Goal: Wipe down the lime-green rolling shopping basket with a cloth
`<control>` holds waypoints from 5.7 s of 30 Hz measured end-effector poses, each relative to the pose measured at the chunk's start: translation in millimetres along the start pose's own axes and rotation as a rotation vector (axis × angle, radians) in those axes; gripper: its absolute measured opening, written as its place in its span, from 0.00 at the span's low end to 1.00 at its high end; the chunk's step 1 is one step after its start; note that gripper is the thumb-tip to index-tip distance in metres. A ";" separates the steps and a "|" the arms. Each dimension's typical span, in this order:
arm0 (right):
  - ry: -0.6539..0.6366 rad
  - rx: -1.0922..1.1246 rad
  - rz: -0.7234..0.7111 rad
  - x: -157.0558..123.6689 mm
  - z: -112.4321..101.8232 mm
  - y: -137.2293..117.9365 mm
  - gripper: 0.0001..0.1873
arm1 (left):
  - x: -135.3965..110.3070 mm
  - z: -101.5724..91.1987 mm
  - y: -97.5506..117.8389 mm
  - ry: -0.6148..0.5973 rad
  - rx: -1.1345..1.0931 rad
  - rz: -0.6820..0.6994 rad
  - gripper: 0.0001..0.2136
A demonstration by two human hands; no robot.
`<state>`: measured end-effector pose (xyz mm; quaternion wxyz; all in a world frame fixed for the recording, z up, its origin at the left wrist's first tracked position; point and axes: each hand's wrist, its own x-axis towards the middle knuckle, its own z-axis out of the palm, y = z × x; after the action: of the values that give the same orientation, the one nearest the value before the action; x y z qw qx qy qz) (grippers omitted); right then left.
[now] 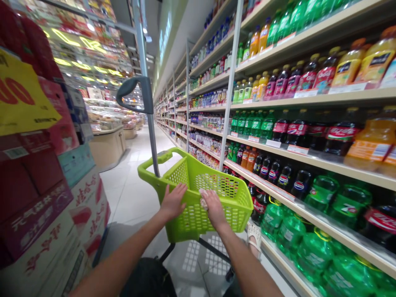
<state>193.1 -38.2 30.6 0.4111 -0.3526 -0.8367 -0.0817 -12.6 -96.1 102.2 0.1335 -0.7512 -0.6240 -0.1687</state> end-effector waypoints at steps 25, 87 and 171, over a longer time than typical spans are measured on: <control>0.017 0.064 -0.228 123.4 11.8 -98.3 0.23 | -2.8 -43.6 -95.5 0.033 0.219 -0.213 0.34; -0.162 -0.133 -0.522 41.5 60.7 -90.3 0.14 | -10.7 -37.8 -95.3 0.069 0.302 -0.167 0.34; 0.066 -0.051 0.270 -161.9 -19.7 97.4 0.37 | 11.3 48.7 63.5 -0.095 0.112 0.097 0.31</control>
<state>336.5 -59.4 -92.3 0.4364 -0.4693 -0.7655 -0.0583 56.0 -77.8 63.4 0.1534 -0.7791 -0.6010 -0.0911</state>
